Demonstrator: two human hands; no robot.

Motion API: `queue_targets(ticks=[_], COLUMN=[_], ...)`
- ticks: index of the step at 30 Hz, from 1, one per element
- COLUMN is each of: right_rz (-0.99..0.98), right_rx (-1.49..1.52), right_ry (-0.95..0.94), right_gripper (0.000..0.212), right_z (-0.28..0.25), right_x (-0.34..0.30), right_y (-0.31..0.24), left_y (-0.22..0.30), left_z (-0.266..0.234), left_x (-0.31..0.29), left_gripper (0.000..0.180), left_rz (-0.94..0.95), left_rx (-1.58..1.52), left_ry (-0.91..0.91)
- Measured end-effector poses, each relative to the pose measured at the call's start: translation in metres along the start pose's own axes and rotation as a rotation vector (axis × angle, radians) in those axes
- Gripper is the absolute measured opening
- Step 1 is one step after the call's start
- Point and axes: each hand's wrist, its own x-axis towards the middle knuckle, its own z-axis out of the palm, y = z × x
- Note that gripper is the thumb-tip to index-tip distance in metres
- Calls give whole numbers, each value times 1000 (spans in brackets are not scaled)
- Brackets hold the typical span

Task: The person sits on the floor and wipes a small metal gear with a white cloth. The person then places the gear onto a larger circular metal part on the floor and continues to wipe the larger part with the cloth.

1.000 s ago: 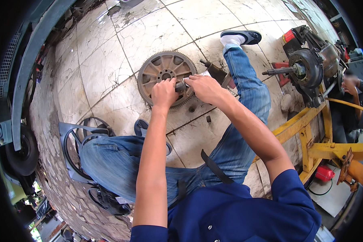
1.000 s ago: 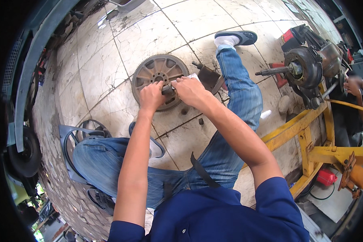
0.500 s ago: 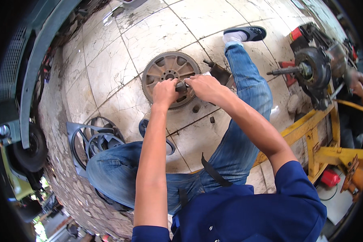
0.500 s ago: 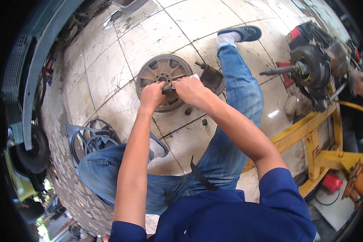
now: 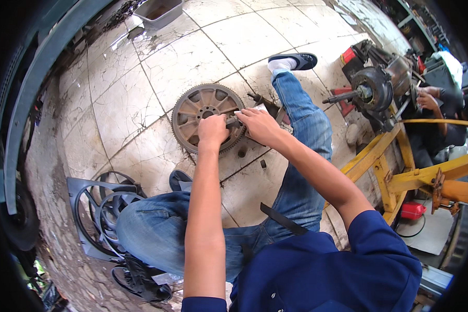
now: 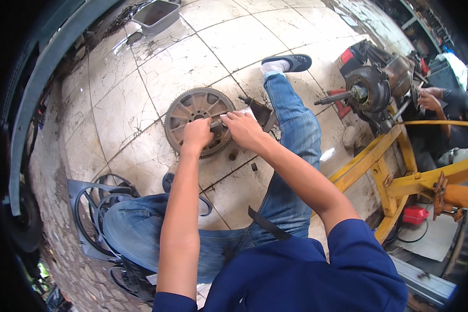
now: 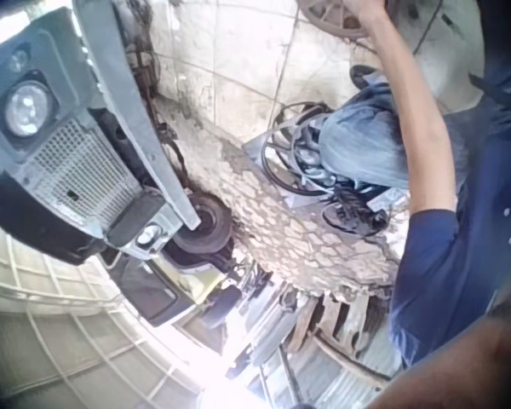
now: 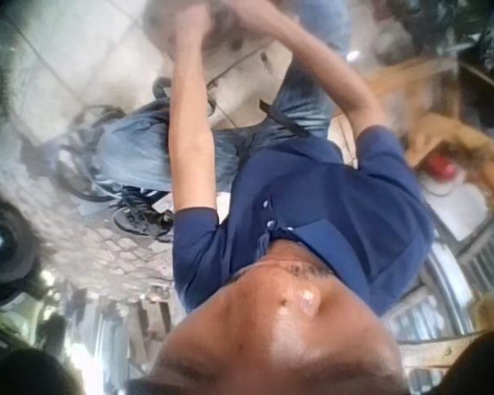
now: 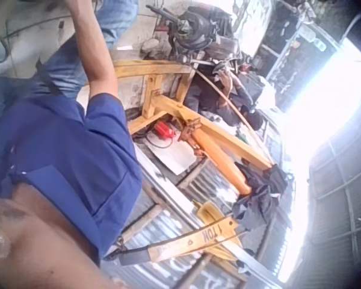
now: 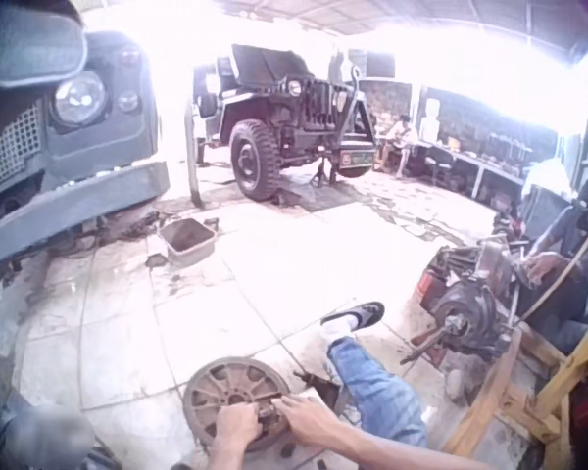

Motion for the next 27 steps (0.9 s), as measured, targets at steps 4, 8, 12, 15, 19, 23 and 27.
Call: queue_targets(ticks=[4, 8, 12, 15, 19, 23, 27], right_rz=[27, 23, 17, -8, 51, 98, 136], right_rx=[-12, 2, -3, -45, -37, -26, 9], right_ry=[8, 36, 26, 5, 2, 33, 95], right_gripper=[52, 48, 51, 57, 52, 47, 43], right_z=[4, 5, 7, 7, 9, 15, 19], right_x=[-1, 2, 0, -2, -2, -1, -4], right_y=[-2, -1, -1, 1, -2, -6, -18], left_y=[-4, -6, -1, -3, 0, 1, 0], left_z=[10, 15, 14, 10, 6, 0, 4], left_x=[4, 5, 0, 0, -4, -8, -11], left_gripper=[22, 18, 11, 20, 25, 34, 34], left_rz=[-15, -7, -24, -20, -21, -38, -74], left_rx=[-19, -55, -50, -78, -63, -20, 39], left_ry=[36, 72, 138, 109, 130, 102, 123])
